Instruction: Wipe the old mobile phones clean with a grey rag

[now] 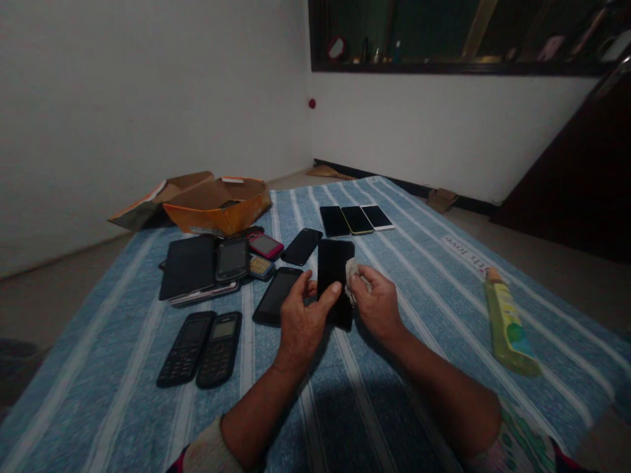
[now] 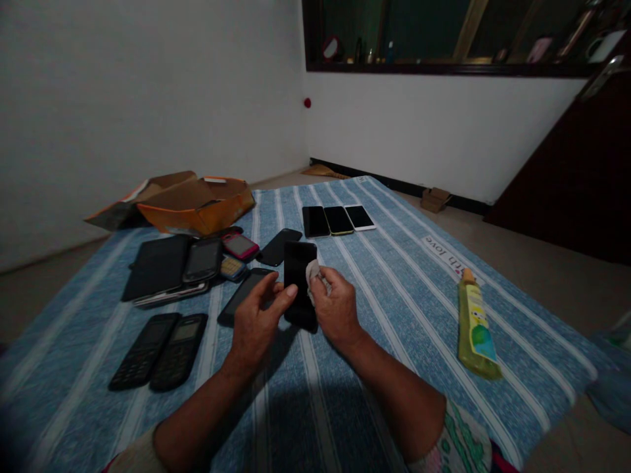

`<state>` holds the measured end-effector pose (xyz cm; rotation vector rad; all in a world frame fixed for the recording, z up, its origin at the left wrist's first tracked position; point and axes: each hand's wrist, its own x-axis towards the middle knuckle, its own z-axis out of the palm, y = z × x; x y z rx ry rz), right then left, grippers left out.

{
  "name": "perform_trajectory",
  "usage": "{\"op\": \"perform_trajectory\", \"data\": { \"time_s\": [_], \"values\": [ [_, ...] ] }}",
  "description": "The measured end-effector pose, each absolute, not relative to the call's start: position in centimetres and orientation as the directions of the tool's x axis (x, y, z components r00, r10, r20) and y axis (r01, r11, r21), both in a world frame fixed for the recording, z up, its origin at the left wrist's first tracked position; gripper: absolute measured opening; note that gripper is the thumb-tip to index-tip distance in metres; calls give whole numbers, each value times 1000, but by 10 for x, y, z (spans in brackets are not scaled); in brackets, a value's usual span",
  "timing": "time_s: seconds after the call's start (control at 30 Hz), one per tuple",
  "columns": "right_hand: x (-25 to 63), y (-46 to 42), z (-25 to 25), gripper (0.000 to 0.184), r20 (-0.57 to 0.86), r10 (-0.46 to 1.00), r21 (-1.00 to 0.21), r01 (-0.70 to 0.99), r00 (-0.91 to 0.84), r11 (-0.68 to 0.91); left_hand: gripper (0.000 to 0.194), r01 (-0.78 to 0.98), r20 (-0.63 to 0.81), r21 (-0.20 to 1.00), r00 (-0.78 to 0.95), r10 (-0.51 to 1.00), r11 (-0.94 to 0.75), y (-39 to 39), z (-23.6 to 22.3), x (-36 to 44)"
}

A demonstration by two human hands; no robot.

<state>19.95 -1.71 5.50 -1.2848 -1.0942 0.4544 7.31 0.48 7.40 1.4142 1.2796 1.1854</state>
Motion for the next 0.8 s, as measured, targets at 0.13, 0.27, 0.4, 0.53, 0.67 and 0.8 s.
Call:
{"op": "perform_trajectory", "data": {
  "time_s": [0.13, 0.27, 0.4, 0.53, 0.67, 0.8],
  "values": [
    [193, -22, 59, 15, 551, 749, -818, 418, 368, 395, 73, 168, 54, 984, 22, 998, -57, 8, 80, 71],
    [188, -25, 59, 17, 641, 719, -733, 495, 270, 467, 68, 167, 22, 985, 77, 997, -34, 11, 89, 68],
    [180, -28, 56, 18, 697, 690, -656, 560, 193, 506, 58, 195, 34, 980, 70, 997, -47, 12, 100, 66],
    [174, -31, 50, 19, 694, 711, -607, 621, 110, 496, 55, 222, 36, 974, 23, 999, -40, 14, 104, 63],
    [173, -36, 44, 21, 672, 737, -569, 685, 69, 455, 61, 205, 4, 979, -13, 1000, -1, 20, 95, 59],
    [176, -42, 38, 22, 645, 763, -538, 730, 34, 422, 64, 210, -4, 978, -32, 999, 10, 26, 88, 58]
  ]
}}
